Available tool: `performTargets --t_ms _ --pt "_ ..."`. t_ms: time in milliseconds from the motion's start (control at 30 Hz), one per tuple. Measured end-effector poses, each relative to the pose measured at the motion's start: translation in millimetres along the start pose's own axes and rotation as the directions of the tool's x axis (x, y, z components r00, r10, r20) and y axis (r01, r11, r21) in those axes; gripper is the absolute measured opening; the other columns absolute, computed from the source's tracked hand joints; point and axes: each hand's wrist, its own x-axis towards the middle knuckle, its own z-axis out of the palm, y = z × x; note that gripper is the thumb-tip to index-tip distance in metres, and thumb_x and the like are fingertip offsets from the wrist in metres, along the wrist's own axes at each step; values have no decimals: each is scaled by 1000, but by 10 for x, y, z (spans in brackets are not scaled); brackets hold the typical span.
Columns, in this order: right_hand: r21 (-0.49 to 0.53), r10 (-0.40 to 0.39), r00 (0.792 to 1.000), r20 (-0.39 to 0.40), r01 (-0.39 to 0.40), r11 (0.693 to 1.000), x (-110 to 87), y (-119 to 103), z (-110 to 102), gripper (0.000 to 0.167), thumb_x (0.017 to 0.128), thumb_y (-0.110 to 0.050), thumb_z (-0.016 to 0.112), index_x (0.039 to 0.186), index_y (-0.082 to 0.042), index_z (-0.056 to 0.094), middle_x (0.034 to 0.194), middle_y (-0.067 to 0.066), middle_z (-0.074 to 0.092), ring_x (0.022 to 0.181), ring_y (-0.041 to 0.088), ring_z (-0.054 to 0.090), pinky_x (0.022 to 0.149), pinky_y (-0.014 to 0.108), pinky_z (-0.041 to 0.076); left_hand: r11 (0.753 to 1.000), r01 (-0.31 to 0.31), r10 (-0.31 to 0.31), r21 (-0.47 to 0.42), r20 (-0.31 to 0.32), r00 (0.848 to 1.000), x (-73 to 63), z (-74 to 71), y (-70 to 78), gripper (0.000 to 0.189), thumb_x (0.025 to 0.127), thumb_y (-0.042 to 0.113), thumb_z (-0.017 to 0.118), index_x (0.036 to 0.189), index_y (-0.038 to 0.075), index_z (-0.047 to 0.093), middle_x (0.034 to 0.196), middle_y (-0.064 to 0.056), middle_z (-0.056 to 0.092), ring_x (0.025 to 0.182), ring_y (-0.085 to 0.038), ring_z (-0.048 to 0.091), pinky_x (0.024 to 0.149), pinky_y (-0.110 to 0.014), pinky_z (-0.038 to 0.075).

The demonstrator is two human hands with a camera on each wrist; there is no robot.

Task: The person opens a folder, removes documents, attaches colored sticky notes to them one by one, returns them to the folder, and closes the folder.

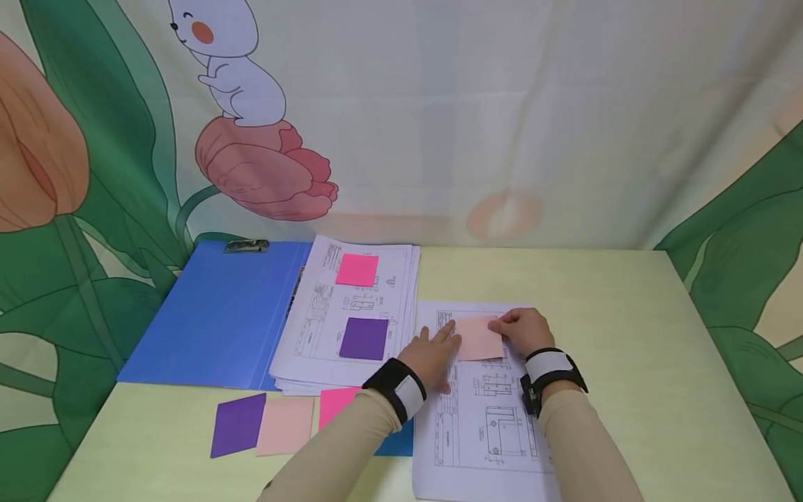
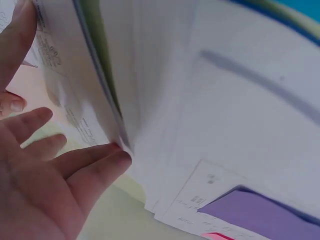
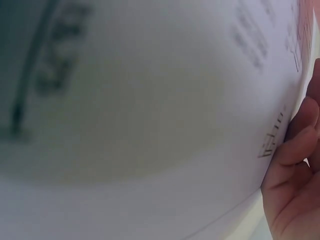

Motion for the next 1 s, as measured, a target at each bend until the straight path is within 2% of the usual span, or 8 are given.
performTargets --t_ms 133,300,533,767,1000 --pt "-4 -11 1000 -1 11 1000 -9 4 4 32 83 -33 69 89 -1 68 82 8 62 77 23 51 60 27 38 999 -21 19 37 30 999 -30 -54 45 92 64 36 80 143 23 36 150 6 26 127 -43 35 100 -45 35" --pt "-26 -24 1000 -4 24 999 -13 -7 6 28 84 -29 69 87 -1 68 79 8 62 74 23 51 59 27 38 998 -9 6 62 47 999 -26 -89 79 86 65 35 81 140 24 42 146 10 33 126 -42 36 98 -44 37" --pt "-38 -18 1000 15 19 999 16 -2 3 29 82 -30 70 85 -2 67 76 7 61 70 21 51 55 27 38 994 -24 16 104 68 998 11 -111 96 83 67 37 81 138 22 43 146 8 33 123 -43 39 95 -41 41" --pt "-58 -19 1000 20 20 998 7 -15 5 29 82 -31 70 83 -2 66 73 5 60 66 20 50 53 27 37 993 -33 25 114 72 997 49 -61 90 84 67 38 81 139 21 42 146 7 32 123 -43 40 94 -40 43" --pt "-77 -31 999 19 32 997 4 -27 -1 27 83 -29 70 82 -2 66 72 6 59 65 20 49 53 27 37 994 -29 21 105 76 997 45 -70 88 81 70 37 80 139 21 42 146 7 32 124 -43 39 94 -41 43"
